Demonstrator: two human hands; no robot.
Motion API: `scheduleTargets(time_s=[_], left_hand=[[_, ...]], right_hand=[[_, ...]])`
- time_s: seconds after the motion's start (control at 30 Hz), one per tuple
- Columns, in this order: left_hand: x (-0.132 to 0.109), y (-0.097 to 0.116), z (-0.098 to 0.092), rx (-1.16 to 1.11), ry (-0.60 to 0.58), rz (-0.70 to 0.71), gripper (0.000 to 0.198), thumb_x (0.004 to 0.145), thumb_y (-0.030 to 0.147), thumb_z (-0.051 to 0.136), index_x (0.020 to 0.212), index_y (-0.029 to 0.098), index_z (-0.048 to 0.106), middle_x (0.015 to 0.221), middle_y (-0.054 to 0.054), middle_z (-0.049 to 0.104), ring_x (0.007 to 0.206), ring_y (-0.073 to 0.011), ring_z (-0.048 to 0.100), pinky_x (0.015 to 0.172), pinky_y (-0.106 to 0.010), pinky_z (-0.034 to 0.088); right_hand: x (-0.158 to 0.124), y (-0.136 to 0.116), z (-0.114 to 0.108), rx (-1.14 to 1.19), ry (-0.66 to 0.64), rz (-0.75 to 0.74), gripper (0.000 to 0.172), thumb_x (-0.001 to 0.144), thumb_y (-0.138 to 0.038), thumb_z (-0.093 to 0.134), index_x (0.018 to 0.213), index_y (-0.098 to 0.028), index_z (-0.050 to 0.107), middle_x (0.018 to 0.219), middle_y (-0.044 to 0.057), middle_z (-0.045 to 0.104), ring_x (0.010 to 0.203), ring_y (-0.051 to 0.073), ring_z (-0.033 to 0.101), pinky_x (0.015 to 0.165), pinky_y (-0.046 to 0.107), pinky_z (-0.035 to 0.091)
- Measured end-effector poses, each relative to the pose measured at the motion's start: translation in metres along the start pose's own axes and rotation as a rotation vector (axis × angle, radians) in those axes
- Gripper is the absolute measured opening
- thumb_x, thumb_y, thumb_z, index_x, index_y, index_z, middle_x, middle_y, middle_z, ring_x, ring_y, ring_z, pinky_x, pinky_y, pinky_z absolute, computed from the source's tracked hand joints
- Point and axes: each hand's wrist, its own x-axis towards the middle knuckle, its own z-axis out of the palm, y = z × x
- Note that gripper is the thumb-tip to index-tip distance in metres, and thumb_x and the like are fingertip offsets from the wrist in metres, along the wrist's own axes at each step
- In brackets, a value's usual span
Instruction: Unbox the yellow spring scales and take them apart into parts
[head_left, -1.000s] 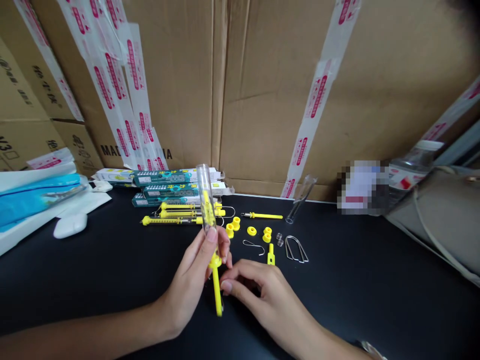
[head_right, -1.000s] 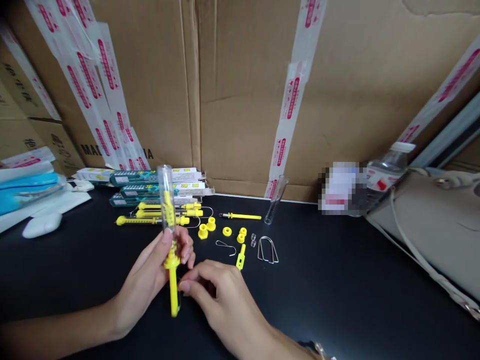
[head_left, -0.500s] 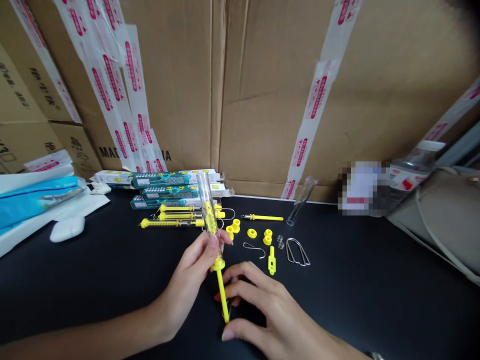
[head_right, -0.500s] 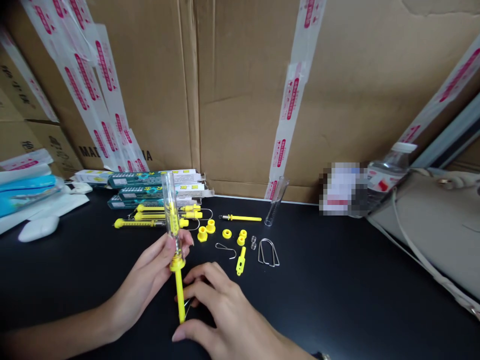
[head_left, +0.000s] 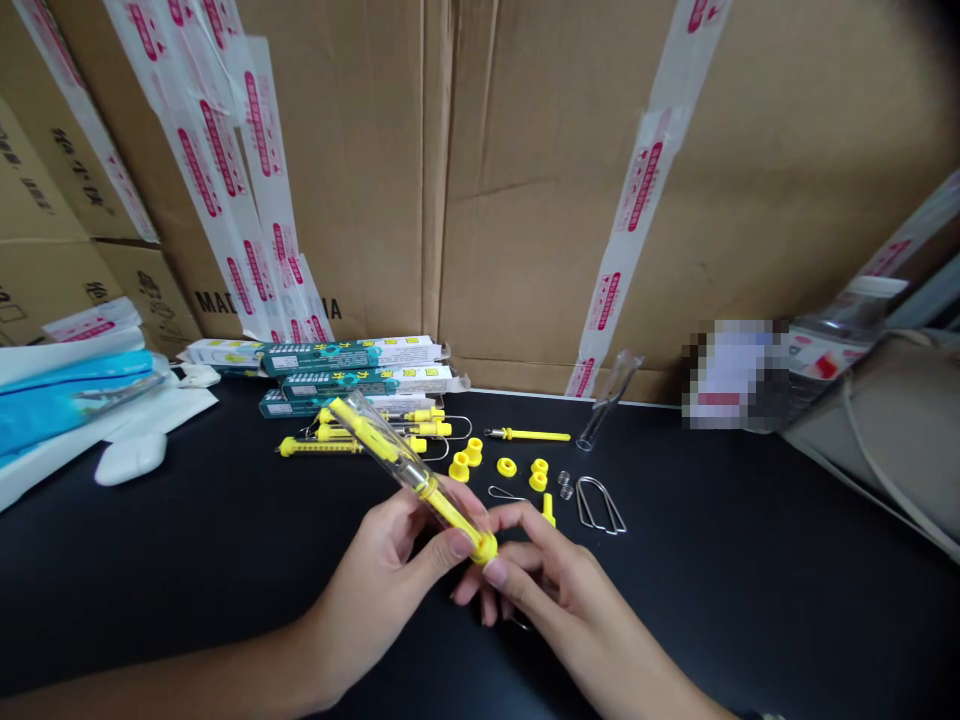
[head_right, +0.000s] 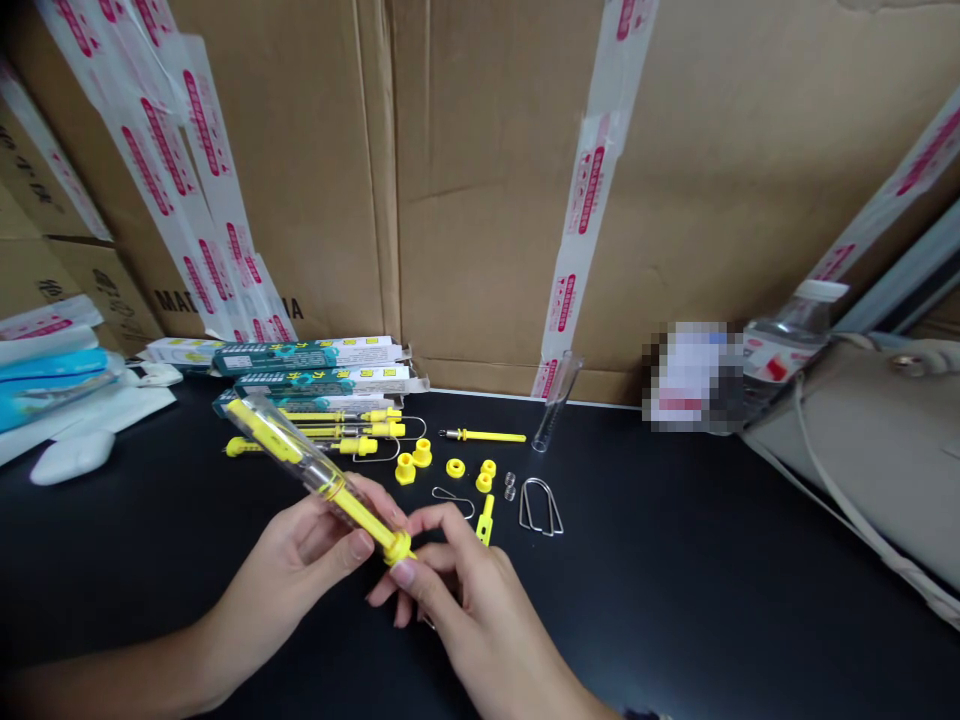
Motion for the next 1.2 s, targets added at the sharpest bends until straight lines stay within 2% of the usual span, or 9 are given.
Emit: scheduleTargets(time_s=[0.1, 0.27, 0.33, 0.43, 0.5, 0.7, 0.9, 1.03, 1.2], left_hand=[[0.001, -0.002, -0.003, 0.047, -0.005, 0.009, 0.031, 0.083, 0.049, 0.075, 0.093, 0.020, 0.072, 0.092, -0.003, 0.069, 0.082, -0.0170, 0.065, 0.072, -0.024, 0.054], [0.001, 0.000, -0.002, 0.059, -0.097, -0.033, 0.028, 0.084, 0.046, 0.076, 0.096, 0.020, 0.072, 0.113, -0.007, 0.071, 0.101, -0.0201, 0.067, 0.086, -0.025, 0.053], [0.001, 0.001, 0.000, 0.014, -0.140, -0.108, 0.032, 0.084, 0.047, 0.075, 0.100, 0.019, 0.071, 0.105, -0.007, 0.073, 0.085, -0.0174, 0.069, 0.076, -0.026, 0.055], [0.000, -0.001, 0.002, -0.015, -0.174, -0.184, 0.036, 0.086, 0.046, 0.073, 0.104, 0.016, 0.068, 0.082, -0.004, 0.073, 0.054, -0.0104, 0.061, 0.057, -0.023, 0.051], [0.001, -0.002, 0.003, -0.025, -0.165, -0.197, 0.036, 0.085, 0.046, 0.074, 0.102, 0.014, 0.067, 0.076, -0.004, 0.072, 0.051, -0.0098, 0.060, 0.053, -0.022, 0.048], [0.005, -0.001, 0.005, -0.103, 0.050, -0.223, 0.044, 0.074, 0.050, 0.083, 0.087, 0.016, 0.056, 0.076, -0.006, 0.075, 0.050, -0.0104, 0.059, 0.044, -0.019, 0.048], [0.007, 0.003, 0.005, -0.139, 0.190, -0.259, 0.056, 0.071, 0.064, 0.078, 0.089, 0.019, 0.050, 0.072, -0.005, 0.074, 0.055, -0.0199, 0.070, 0.050, -0.032, 0.060], [0.008, 0.008, 0.005, -0.171, 0.287, -0.129, 0.054, 0.072, 0.063, 0.078, 0.087, 0.018, 0.053, 0.071, -0.001, 0.068, 0.068, -0.0215, 0.069, 0.055, -0.039, 0.064], [0.013, 0.011, 0.003, -0.218, 0.374, -0.063, 0.053, 0.066, 0.060, 0.084, 0.082, 0.017, 0.057, 0.074, 0.001, 0.059, 0.063, -0.0181, 0.060, 0.033, -0.026, 0.052]], right_hand=[[0.001, -0.005, 0.000, 0.090, -0.037, 0.039, 0.046, 0.092, -0.057, 0.061, 0.120, -0.020, 0.053, 0.087, 0.004, 0.076, 0.067, 0.013, 0.059, 0.072, 0.029, 0.048], [0.001, -0.012, -0.003, 0.059, -0.186, 0.033, 0.040, 0.095, -0.055, 0.057, 0.095, -0.016, 0.066, 0.089, 0.008, 0.075, 0.065, 0.012, 0.050, 0.068, 0.026, 0.044], [0.000, -0.011, -0.004, 0.003, -0.184, 0.008, 0.041, 0.096, -0.054, 0.055, 0.093, -0.016, 0.068, 0.089, 0.008, 0.075, 0.066, 0.012, 0.052, 0.068, 0.026, 0.044], [-0.002, -0.009, -0.004, -0.174, -0.148, -0.035, 0.038, 0.099, -0.049, 0.053, 0.096, -0.016, 0.072, 0.086, 0.006, 0.076, 0.068, 0.013, 0.059, 0.068, 0.025, 0.046], [-0.003, -0.008, -0.003, -0.291, -0.120, -0.050, 0.035, 0.101, -0.045, 0.051, 0.100, -0.018, 0.074, 0.083, 0.004, 0.075, 0.069, 0.014, 0.063, 0.067, 0.024, 0.047], [-0.005, -0.007, 0.004, -0.387, -0.051, -0.082, 0.025, 0.100, -0.038, 0.053, 0.100, -0.022, 0.071, 0.088, 0.001, 0.078, 0.070, 0.015, 0.068, 0.062, 0.022, 0.045], [-0.004, -0.007, 0.006, -0.332, -0.040, -0.038, 0.021, 0.098, -0.034, 0.051, 0.091, -0.020, 0.066, 0.078, 0.001, 0.078, 0.059, 0.013, 0.059, 0.057, 0.023, 0.040], [-0.004, -0.007, 0.003, -0.310, 0.042, -0.041, 0.026, 0.096, -0.033, 0.044, 0.074, -0.022, 0.053, 0.058, -0.003, 0.060, 0.054, 0.013, 0.049, 0.055, 0.024, 0.035], [-0.007, 0.000, -0.005, -0.156, 0.277, -0.020, 0.035, 0.094, -0.037, 0.038, 0.061, -0.024, 0.037, 0.052, -0.005, 0.038, 0.051, 0.013, 0.034, 0.051, 0.027, 0.028]])
